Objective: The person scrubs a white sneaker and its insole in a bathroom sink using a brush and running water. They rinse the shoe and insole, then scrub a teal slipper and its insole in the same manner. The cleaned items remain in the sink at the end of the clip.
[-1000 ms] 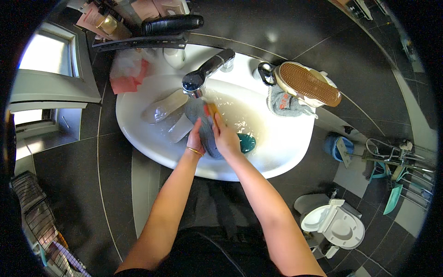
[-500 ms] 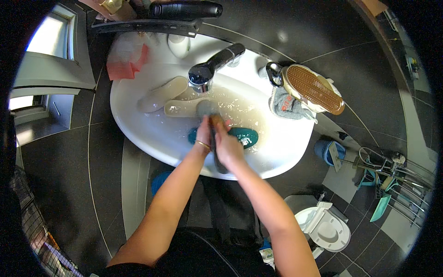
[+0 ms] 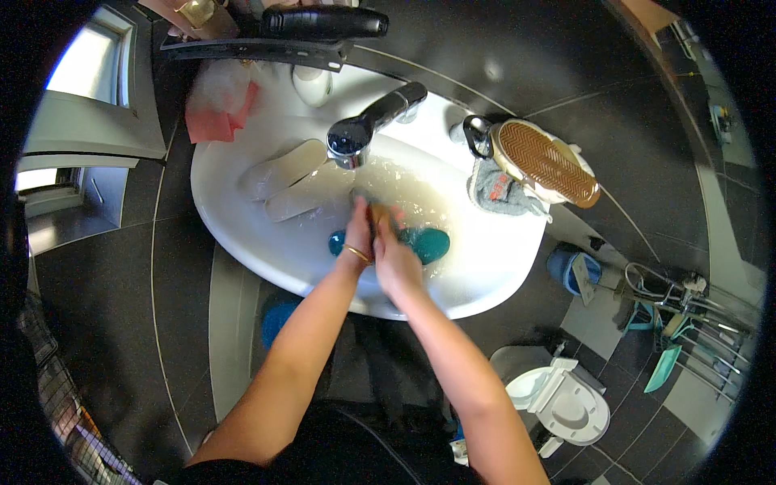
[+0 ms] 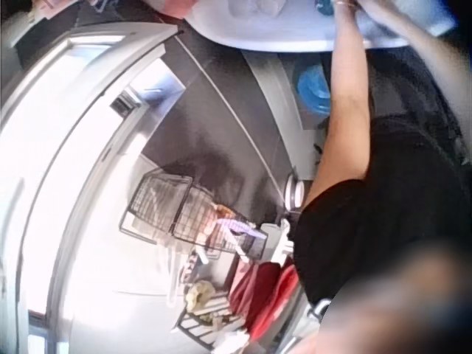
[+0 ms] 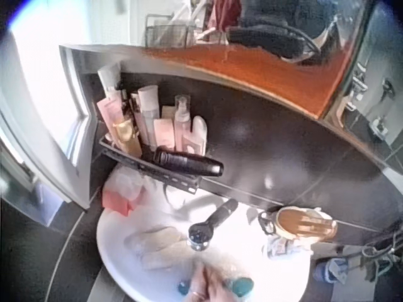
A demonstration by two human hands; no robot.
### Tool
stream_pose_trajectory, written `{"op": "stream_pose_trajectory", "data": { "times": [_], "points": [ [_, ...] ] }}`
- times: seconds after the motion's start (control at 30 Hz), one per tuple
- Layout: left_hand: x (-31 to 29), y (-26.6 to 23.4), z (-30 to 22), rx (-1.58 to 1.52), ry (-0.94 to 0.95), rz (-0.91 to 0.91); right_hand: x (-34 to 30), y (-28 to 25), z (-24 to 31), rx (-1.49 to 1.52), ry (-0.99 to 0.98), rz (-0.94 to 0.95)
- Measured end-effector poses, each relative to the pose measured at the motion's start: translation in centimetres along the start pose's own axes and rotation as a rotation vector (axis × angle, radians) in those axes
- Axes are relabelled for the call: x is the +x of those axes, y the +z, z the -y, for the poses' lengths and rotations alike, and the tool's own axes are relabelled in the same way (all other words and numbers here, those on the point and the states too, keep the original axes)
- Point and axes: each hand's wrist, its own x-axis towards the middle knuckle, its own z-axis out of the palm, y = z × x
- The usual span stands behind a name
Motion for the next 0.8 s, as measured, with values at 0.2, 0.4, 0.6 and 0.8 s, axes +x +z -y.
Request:
{"op": "stream_pose_trajectory", "data": {
  "times": [0.2,0.4,0.6,0.8],
  "points": [
    [2.6,-0.8,3.2,-0.315,0.055,-0.108,3.0,-1.9,0.6,-0.028,0.072,-0.055],
    [-0.3,1.7,-1.3,-0.073,0.067,-0.199,-1.3,0.2,-0.8,0.010,-0.060,-0.008],
    [1.6,-0.5,0.6,-0.101,0.103,-0.065,1.1,-0.6,1.0,-0.058,-0.175,-0.164],
    [0.5,0.8,0.6,-0.248,0.104,-0.257,2.8,0.0,-0.2,-0.122,-0.093,-0.176]
  ]
}}
